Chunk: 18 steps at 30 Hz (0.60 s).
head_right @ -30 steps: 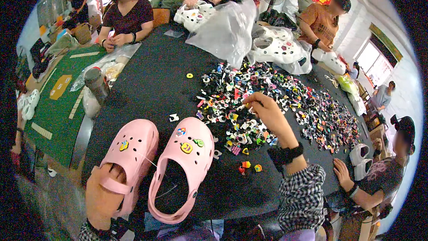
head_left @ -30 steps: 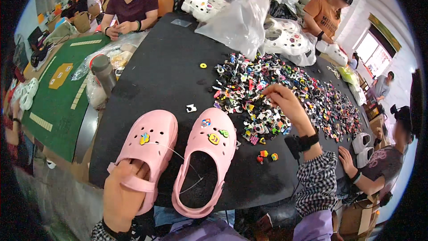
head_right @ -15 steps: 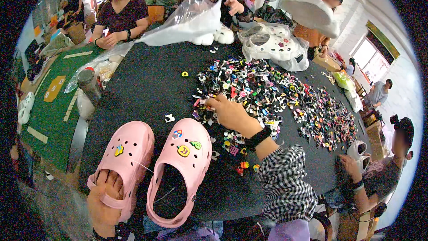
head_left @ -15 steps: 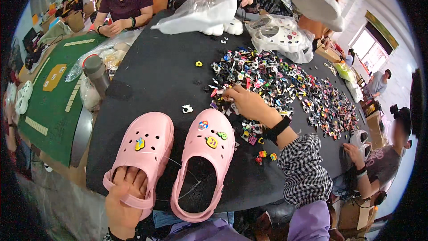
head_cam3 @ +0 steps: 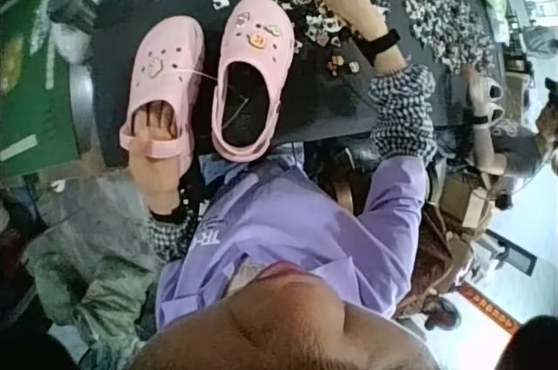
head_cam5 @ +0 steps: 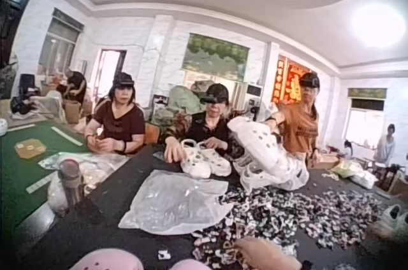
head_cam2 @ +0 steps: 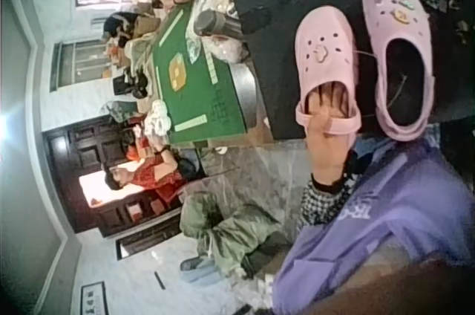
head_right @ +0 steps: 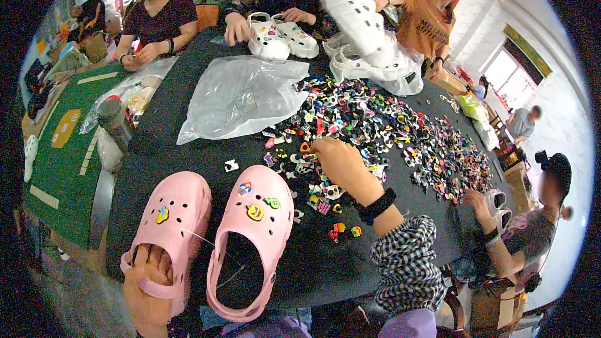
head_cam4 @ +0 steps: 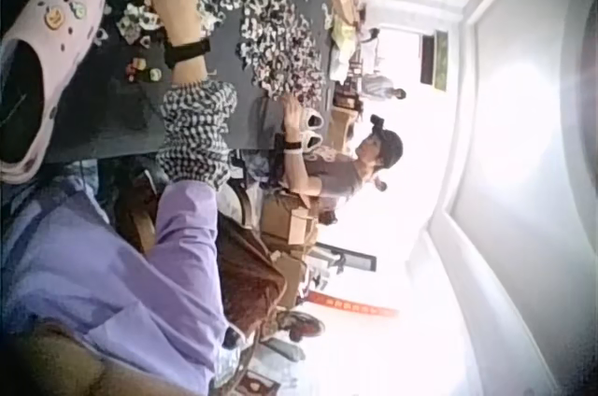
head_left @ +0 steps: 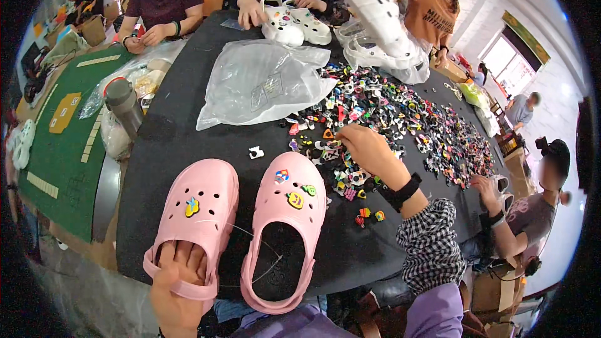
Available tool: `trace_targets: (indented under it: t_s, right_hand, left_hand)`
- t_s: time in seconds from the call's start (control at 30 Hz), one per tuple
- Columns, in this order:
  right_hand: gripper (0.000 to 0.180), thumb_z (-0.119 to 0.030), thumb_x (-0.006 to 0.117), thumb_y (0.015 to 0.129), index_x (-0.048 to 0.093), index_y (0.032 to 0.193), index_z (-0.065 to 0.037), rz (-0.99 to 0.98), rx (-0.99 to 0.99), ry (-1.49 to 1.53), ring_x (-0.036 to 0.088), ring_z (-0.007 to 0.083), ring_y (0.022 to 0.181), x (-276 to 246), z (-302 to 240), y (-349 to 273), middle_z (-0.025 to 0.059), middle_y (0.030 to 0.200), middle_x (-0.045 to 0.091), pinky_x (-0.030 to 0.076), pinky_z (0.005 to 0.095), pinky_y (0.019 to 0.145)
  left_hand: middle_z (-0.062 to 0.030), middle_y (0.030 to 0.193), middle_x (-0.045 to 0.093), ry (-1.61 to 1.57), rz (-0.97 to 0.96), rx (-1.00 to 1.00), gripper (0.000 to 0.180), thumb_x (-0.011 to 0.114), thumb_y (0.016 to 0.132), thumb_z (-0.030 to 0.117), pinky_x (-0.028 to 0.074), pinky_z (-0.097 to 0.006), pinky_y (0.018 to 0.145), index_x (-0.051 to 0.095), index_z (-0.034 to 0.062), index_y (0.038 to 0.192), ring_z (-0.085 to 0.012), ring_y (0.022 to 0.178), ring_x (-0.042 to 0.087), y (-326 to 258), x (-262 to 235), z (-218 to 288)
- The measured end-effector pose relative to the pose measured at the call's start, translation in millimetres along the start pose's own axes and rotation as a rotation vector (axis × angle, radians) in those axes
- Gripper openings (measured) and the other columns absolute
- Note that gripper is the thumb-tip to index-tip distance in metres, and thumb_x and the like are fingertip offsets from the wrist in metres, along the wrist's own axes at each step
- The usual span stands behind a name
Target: Manually applying decorative charms to the holes of pink clog-style shoes.
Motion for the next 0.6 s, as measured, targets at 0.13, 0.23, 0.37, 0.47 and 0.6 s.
trace_targets:
  t_s: [0.13,0.23,0.37,0.47,0.6]
  right_hand:
    - [0.014,-0.016,0.056,0.087,0.062,0.098,-0.008,0.059,-0.105,0.06,0.063,0.031,0.084,6,-24,12,0.0088,0.094,0.062,0.05,0.0416,0.072]
    - [0.011,-0.02,0.06,0.085,0.063,0.093,-0.013,0.058,-0.163,-0.041,0.063,0.0292,0.079,24,-35,22,0.0078,0.086,0.059,0.05,0.0423,0.068]
    - [0.012,-0.02,0.061,0.084,0.061,0.091,-0.011,0.032,-0.034,-0.011,0.063,0.0314,0.08,38,-27,31,0.0092,0.087,0.06,0.05,0.0436,0.069]
    - [0.018,-0.024,0.063,0.083,0.059,0.092,-0.009,0.041,0.11,0.012,0.064,0.0337,0.083,37,-17,27,0.013,0.091,0.065,0.05,0.045,0.071]
    - [0.02,-0.022,0.063,0.084,0.06,0.093,-0.004,0.015,0.14,0.063,0.065,0.0307,0.076,36,-8,24,0.0142,0.082,0.066,0.05,0.0405,0.067]
  left_hand:
    - [-0.0169,0.141,0.038,0.048,-0.018,0.038,0.075,0.06,0.076,0.023,0.029,-0.042,0.111,0.03,-0.0027,0.139,-0.0295,0.132,0.035,-1,-10,3]
    - [-0.0164,0.139,0.039,0.052,-0.057,0.023,0.074,0.059,0.077,0.024,0.031,-0.042,0.109,0.029,-0.0024,0.139,-0.0295,0.129,0.038,1,2,-2]
    - [-0.0185,0.143,0.033,0.062,-0.033,-0.006,0.085,0.062,0.075,0.025,0.032,-0.04,0.108,0.019,0.0005,0.145,-0.031,0.129,0.038,-6,1,2]
    - [-0.0189,0.137,0.041,-0.145,-0.204,0.004,0.06,0.061,0.08,0.013,0.026,-0.042,0.112,0.037,-0.0051,0.133,-0.0314,0.132,0.035,-11,3,7]
    - [-0.02,0.138,0.039,-0.132,-0.062,-0.097,0.064,0.061,0.08,0.013,0.025,-0.044,0.112,0.034,-0.0042,0.136,-0.032,0.131,0.035,-13,-1,-2]
Point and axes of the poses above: each hand's wrist, its own y-axis towards the middle knuckle, its own x-axis out of the palm, z = x × y, the point moved 10 cm from there along y, towards the middle knuckle
